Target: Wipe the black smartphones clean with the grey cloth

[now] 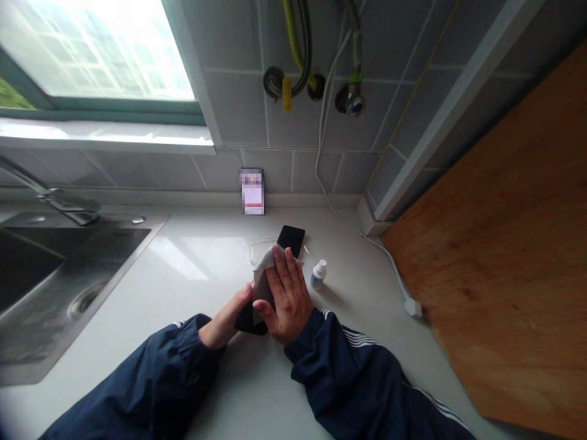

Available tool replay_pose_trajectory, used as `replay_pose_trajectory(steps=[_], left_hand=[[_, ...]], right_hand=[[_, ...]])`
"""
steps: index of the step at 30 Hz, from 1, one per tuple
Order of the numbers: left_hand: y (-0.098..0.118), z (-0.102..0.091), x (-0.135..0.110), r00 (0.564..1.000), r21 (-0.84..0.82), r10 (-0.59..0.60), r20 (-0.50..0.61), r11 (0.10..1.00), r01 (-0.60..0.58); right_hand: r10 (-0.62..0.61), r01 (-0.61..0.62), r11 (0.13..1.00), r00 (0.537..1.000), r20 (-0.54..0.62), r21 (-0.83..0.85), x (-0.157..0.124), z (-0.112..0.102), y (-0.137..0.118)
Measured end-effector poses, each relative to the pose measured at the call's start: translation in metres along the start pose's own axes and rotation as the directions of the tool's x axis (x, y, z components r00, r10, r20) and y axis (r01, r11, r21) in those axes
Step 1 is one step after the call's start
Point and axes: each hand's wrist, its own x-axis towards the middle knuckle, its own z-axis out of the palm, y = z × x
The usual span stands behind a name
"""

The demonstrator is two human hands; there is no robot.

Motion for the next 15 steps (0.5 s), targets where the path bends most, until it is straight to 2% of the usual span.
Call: replay_pose_trajectory(steps=[8,11,15], left_hand=[[0.0047,0.0011,-0.0014,1.000,0.032,-0.004,0.026,0.999,0.004],[0.0066,0.0037,-0.0006,1.000,-0.001,-0.011,0.013,1.000,0.011],[0.0054,0.0053,-0.0011,1.000,-0.027,-0.015,-0.013,1.000,0.014]], right_hand=[[-0.001,0.000,1.000,1.000,0.006,0.007,0.0002,0.0005,0.0060],[-0.042,0.042,0.999,0.999,0.014,0.000,-0.0004,0.0013,0.0072],[-0.035,0.035,0.999,0.999,0.029,-0.007,-0.0017,0.0016,0.0044]])
